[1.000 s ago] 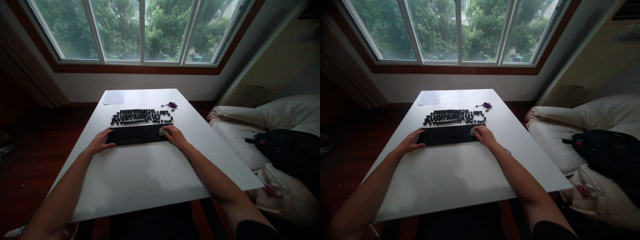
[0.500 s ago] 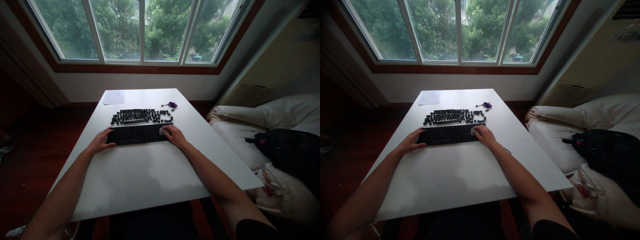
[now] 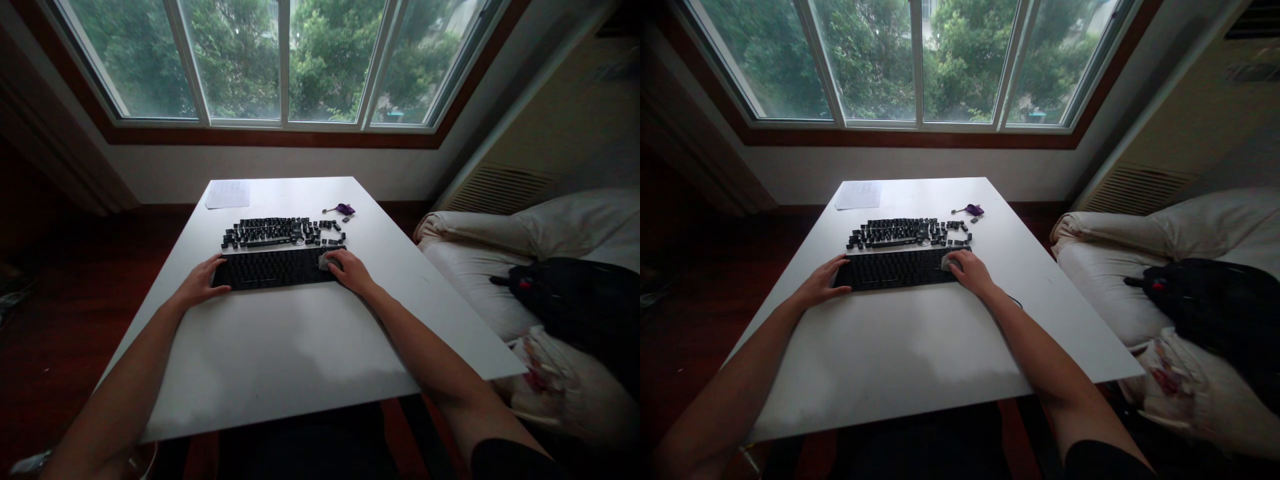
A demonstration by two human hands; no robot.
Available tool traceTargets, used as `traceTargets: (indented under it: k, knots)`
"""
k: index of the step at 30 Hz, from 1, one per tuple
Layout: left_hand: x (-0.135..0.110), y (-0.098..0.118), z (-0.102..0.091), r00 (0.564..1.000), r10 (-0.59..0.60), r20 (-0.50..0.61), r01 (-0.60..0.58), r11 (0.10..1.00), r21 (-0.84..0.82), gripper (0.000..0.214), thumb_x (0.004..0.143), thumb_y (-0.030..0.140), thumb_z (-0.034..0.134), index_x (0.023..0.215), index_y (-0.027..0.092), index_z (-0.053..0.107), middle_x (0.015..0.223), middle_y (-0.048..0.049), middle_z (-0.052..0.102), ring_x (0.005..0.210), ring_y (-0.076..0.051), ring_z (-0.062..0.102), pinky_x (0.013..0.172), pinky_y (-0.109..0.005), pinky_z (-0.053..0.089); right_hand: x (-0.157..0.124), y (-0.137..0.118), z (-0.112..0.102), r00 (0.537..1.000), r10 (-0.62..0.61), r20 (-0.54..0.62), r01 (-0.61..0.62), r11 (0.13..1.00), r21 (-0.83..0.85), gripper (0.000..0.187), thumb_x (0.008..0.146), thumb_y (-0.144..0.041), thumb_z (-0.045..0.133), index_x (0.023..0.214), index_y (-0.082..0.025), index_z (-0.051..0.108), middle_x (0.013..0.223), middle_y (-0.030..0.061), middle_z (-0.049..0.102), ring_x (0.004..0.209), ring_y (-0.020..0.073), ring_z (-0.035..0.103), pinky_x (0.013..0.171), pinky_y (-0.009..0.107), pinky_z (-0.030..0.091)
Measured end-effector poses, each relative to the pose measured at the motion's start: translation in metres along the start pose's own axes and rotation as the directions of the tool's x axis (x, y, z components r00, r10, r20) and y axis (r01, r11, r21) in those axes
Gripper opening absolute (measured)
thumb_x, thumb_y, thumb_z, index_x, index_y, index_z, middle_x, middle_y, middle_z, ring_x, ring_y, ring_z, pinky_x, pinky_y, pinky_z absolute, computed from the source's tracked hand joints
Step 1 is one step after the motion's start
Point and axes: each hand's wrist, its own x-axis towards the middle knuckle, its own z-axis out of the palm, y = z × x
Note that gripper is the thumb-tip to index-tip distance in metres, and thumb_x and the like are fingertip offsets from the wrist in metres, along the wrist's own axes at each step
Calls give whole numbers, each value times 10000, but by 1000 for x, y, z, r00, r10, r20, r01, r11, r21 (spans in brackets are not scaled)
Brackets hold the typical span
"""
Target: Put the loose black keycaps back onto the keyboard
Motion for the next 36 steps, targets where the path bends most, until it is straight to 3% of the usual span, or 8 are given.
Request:
traceTargets:
  k: [36]
  knots:
    - [-1,-2,1,1000,3,-2,-3,1000,-11,895,765,724,660,1479,233,436,1617,-120,334,1455,-357,366,1196,-529,328,0,2,1,1000,-14,-6,14,1000,11,263,909,-248,587,1164,-251,650,1131,70,668,1064,242,609,967,413,483]
